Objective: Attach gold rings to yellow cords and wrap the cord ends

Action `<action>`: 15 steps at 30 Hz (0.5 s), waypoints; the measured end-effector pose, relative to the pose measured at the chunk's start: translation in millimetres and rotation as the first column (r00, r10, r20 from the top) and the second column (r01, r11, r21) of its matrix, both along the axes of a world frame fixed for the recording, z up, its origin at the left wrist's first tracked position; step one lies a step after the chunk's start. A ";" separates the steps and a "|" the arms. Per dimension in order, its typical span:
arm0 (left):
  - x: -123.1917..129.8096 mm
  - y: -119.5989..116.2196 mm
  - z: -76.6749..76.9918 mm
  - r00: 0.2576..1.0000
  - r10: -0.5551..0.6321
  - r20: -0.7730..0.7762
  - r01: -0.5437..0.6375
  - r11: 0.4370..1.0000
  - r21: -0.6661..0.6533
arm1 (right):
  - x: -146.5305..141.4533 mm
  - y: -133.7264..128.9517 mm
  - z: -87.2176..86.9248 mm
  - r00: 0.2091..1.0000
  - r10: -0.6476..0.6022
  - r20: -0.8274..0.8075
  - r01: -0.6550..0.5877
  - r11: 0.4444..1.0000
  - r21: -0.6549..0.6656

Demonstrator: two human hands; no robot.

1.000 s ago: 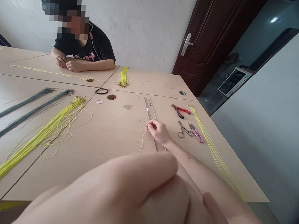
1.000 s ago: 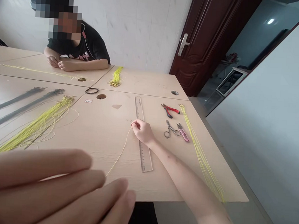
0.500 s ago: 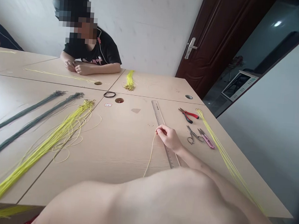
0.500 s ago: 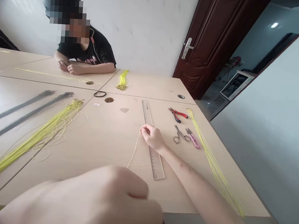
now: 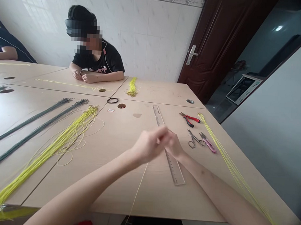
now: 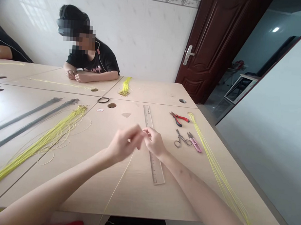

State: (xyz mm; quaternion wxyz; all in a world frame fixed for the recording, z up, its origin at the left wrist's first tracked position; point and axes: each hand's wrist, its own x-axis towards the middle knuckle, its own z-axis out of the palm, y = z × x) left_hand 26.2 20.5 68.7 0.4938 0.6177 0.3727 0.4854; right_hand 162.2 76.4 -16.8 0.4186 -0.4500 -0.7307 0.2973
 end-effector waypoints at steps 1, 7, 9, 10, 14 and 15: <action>-10.2 10.5 -10.0 0.998 0.057 0.017 -0.057 0.998 -0.028 | -0.2 -0.9 2.5 1.000 0.011 -0.013 -0.011 1.000 0.014; -40.3 31.8 -60.4 0.988 0.065 0.139 -0.021 0.954 -0.298 | 0.5 -10.3 12.3 0.995 0.063 -0.076 -0.060 0.997 0.045; -35.5 26.8 -66.2 0.977 -0.005 0.213 0.086 0.923 -0.374 | 1.8 -15.2 13.4 0.993 0.075 -0.089 -0.073 0.997 0.026; -32.5 24.1 -67.9 0.968 -0.039 0.249 0.140 0.904 -0.403 | 2.6 -17.3 13.9 0.992 0.081 -0.094 -0.080 0.997 0.014; -25.9 19.0 -72.7 0.934 -0.116 0.339 0.273 0.843 -0.464 | 4.7 -21.2 15.4 0.988 0.109 -0.110 -0.113 0.993 -0.031; -26.1 19.1 -73.9 0.931 -0.120 0.345 0.282 0.837 -0.469 | 4.7 -21.2 15.7 0.986 0.116 -0.117 -0.121 0.992 -0.042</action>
